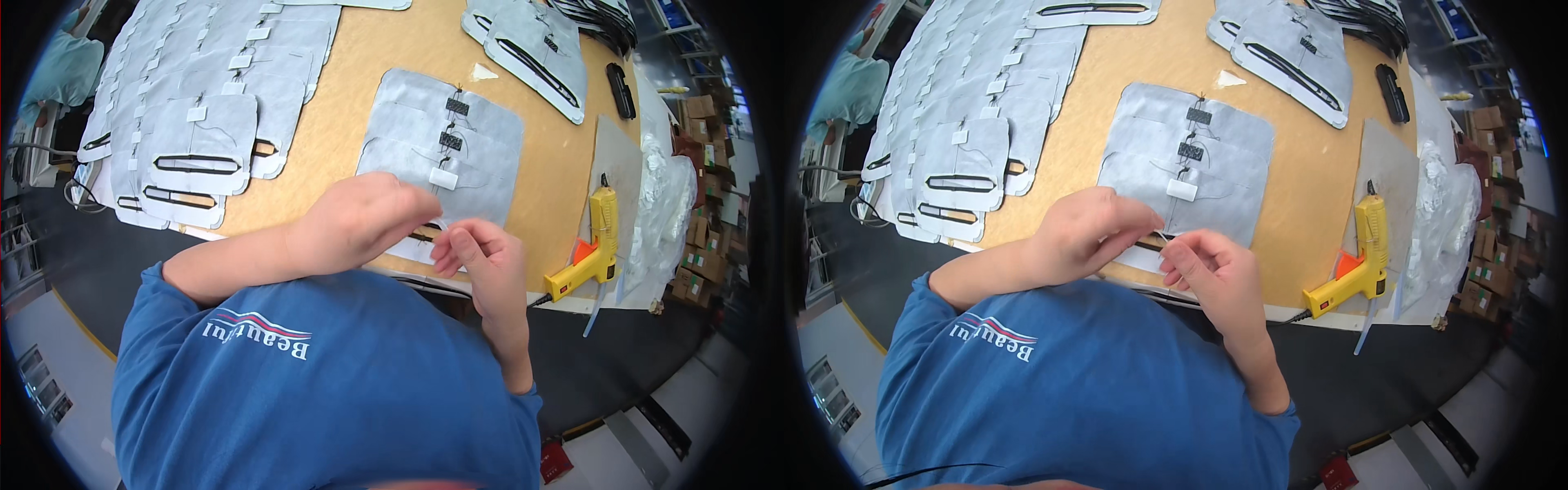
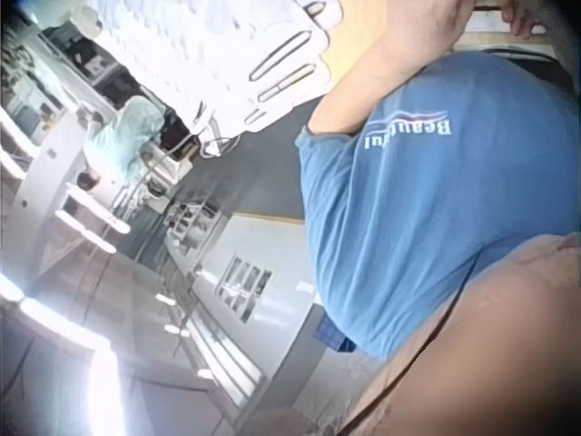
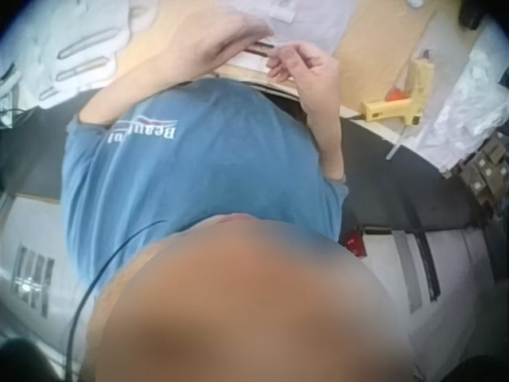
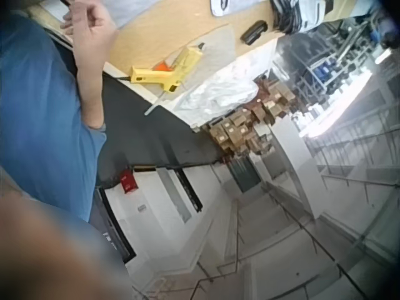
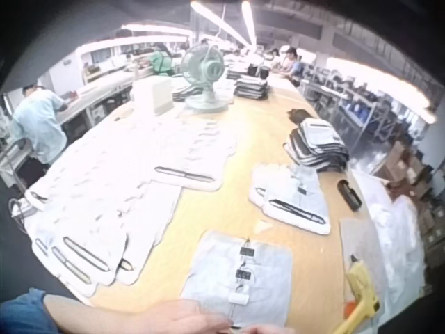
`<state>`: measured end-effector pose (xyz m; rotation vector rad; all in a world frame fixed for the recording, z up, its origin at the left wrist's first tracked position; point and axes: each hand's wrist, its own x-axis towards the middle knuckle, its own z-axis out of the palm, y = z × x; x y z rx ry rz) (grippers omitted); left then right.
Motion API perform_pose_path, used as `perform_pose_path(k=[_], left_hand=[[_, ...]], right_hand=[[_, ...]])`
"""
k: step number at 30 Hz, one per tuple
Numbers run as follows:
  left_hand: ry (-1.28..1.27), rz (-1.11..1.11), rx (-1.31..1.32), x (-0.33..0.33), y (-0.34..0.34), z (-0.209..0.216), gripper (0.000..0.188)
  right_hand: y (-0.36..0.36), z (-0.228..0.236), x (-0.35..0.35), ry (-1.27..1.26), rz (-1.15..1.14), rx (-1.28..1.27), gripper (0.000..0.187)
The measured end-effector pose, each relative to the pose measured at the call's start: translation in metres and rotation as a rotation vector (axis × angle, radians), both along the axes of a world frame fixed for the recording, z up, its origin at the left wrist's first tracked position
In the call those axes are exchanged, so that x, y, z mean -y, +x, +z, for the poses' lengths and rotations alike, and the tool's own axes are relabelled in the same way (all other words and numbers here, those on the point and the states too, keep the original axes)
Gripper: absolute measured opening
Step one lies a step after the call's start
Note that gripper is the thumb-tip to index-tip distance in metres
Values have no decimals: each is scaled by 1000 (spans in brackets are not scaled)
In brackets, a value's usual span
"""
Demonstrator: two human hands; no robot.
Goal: Applying adhesive with a glue gun to attach small plastic components onto larger grey fabric panels.
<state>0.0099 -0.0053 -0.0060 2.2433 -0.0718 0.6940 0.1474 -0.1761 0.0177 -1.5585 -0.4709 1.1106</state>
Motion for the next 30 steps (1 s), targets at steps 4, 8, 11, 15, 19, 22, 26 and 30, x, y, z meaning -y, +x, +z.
perform_pose_path(k=[4,8,11,15,19,22,26,30], left_hand=[[368,-15,289,-8,16,5,26],[455,-15,301,-13,25,-5,22],[309,-35,160,-24,29,-4,24],[207,138,63,-39,35,-13,25],[181,338,-121,-52,40,-24,17],[163,315,-110,-51,42,-31,17],[171,285,-122,-49,44,-30,27],[215,270,-176,-44,44,-31,35]], right_hand=[[14,-7,0,73,19,-421,16],[21,-10,-12,86,-56,-295,15],[25,-12,-23,-3,-103,44,12],[37,-15,-50,-82,-95,342,11],[46,-26,-67,-125,-59,400,13],[49,-36,-72,-124,-84,392,14],[51,-43,-72,-112,-115,436,15],[52,-48,-71,-95,-130,489,16]])
